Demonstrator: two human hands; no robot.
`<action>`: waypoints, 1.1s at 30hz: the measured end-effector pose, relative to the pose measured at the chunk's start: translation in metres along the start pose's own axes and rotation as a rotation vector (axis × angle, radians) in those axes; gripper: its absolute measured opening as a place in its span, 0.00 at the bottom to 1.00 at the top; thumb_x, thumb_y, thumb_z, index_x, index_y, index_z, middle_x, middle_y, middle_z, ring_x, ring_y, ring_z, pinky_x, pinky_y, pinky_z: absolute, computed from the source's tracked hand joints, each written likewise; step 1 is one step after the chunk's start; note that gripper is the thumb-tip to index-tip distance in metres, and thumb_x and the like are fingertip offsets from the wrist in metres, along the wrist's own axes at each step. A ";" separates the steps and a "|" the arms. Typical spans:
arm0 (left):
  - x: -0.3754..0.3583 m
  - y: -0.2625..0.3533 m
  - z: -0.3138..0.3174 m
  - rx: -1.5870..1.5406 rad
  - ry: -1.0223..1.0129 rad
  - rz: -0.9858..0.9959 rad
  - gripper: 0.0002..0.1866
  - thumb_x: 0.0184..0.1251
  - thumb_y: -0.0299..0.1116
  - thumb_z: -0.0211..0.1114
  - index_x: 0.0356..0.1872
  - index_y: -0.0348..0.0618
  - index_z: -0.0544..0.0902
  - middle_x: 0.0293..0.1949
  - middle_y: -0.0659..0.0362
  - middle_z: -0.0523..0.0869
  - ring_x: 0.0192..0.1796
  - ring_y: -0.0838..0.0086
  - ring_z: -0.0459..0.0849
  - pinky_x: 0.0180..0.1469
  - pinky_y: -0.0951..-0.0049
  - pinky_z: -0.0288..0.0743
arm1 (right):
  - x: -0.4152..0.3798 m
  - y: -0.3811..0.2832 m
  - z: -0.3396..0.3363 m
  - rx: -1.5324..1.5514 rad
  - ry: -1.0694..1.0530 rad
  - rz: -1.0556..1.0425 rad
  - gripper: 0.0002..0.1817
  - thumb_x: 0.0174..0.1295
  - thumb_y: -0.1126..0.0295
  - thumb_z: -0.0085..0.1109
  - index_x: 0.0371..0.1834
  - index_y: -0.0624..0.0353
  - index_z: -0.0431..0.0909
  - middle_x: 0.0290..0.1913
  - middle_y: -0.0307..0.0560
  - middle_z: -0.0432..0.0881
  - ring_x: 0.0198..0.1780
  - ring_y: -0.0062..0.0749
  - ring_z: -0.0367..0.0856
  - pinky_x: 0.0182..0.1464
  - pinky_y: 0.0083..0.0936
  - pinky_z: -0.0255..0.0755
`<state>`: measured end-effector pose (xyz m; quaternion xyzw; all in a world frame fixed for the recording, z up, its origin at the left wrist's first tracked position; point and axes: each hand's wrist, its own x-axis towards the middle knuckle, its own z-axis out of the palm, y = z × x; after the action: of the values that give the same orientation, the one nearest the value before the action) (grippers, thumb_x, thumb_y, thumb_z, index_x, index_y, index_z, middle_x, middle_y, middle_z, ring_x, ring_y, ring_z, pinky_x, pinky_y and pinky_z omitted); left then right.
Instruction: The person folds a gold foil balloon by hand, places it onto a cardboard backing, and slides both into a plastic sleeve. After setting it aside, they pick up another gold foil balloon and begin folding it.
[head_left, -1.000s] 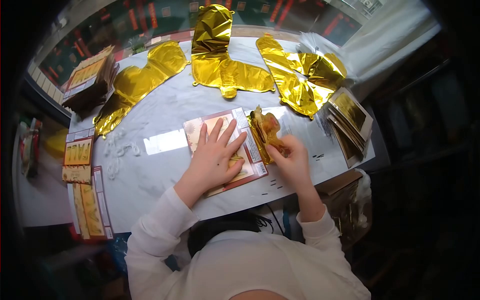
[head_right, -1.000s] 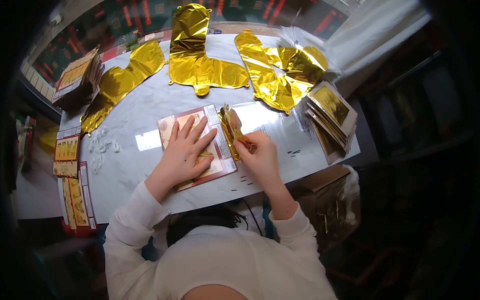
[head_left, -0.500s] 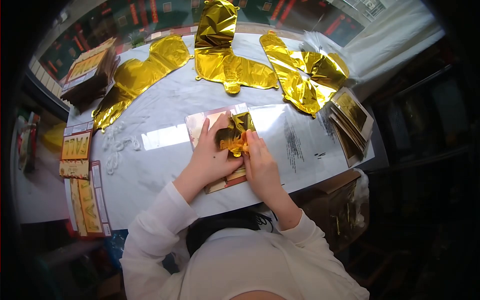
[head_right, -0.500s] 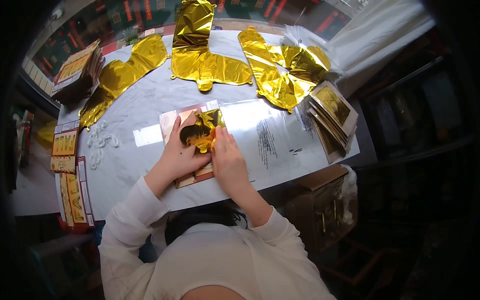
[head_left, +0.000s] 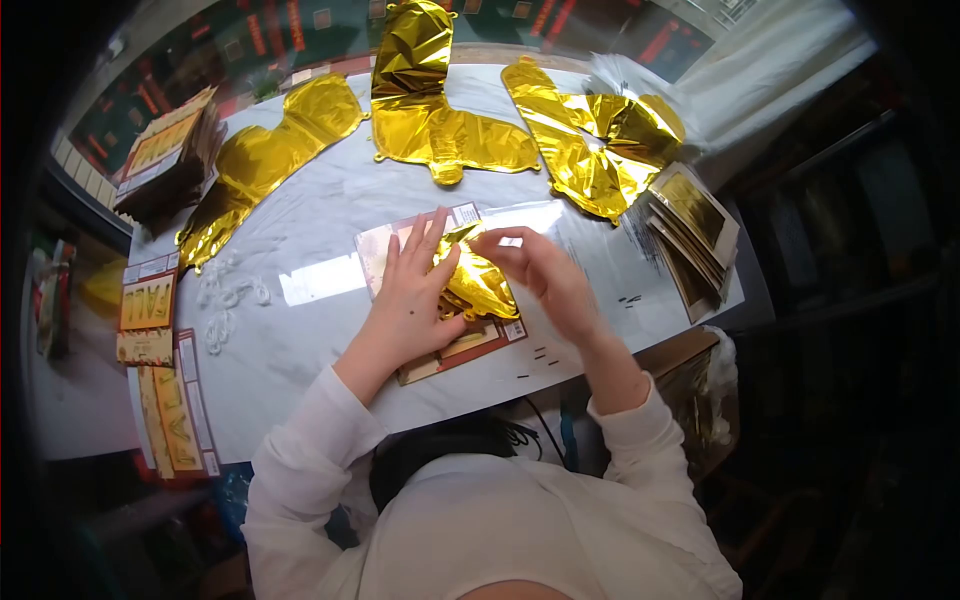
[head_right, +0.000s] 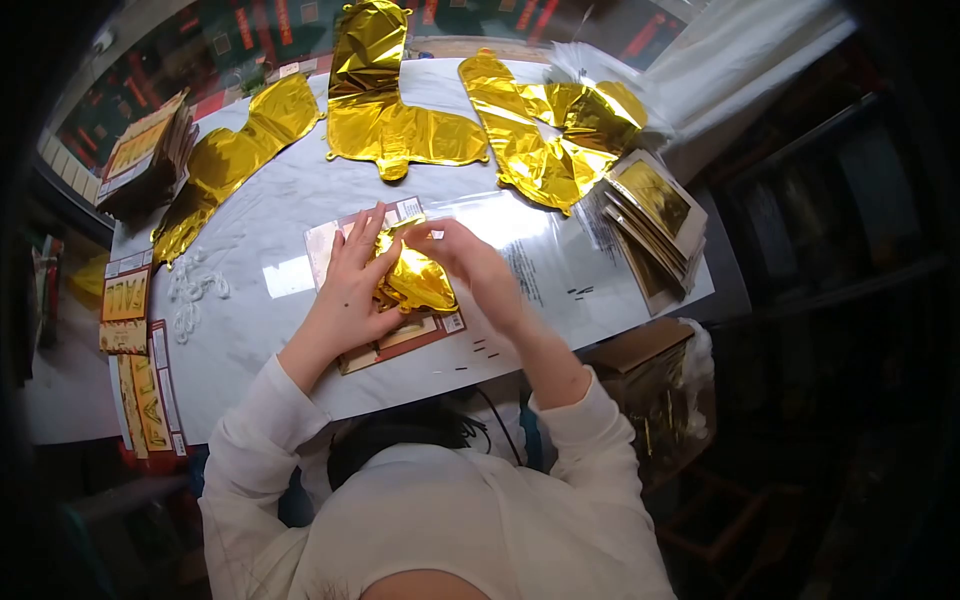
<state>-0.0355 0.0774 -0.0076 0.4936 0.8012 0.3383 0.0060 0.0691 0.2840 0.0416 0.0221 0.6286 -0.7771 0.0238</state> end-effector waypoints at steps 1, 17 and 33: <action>0.000 0.000 -0.001 0.010 -0.012 -0.004 0.43 0.49 0.39 0.77 0.72 0.42 0.79 0.88 0.42 0.52 0.88 0.40 0.49 0.84 0.34 0.43 | 0.007 -0.006 -0.005 -0.150 0.080 -0.097 0.27 0.85 0.58 0.44 0.78 0.64 0.68 0.80 0.55 0.71 0.84 0.43 0.65 0.82 0.37 0.60; -0.013 0.025 -0.016 -0.032 0.166 0.050 0.61 0.56 0.41 0.77 0.87 0.36 0.48 0.86 0.33 0.46 0.88 0.37 0.45 0.84 0.35 0.39 | 0.038 0.061 0.000 -1.490 0.073 -0.372 0.38 0.81 0.54 0.48 0.85 0.68 0.56 0.86 0.64 0.57 0.88 0.54 0.52 0.87 0.46 0.47; -0.123 0.098 -0.014 0.324 -0.218 -0.250 0.56 0.68 0.65 0.69 0.84 0.34 0.57 0.85 0.31 0.51 0.88 0.38 0.47 0.83 0.32 0.37 | 0.040 0.063 -0.001 -1.490 0.076 -0.366 0.37 0.82 0.53 0.46 0.86 0.67 0.55 0.87 0.64 0.56 0.88 0.53 0.52 0.87 0.44 0.45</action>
<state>0.0996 0.0001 0.0169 0.4188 0.8945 0.1464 0.0549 0.0334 0.2719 -0.0230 -0.0774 0.9802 -0.1384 -0.1183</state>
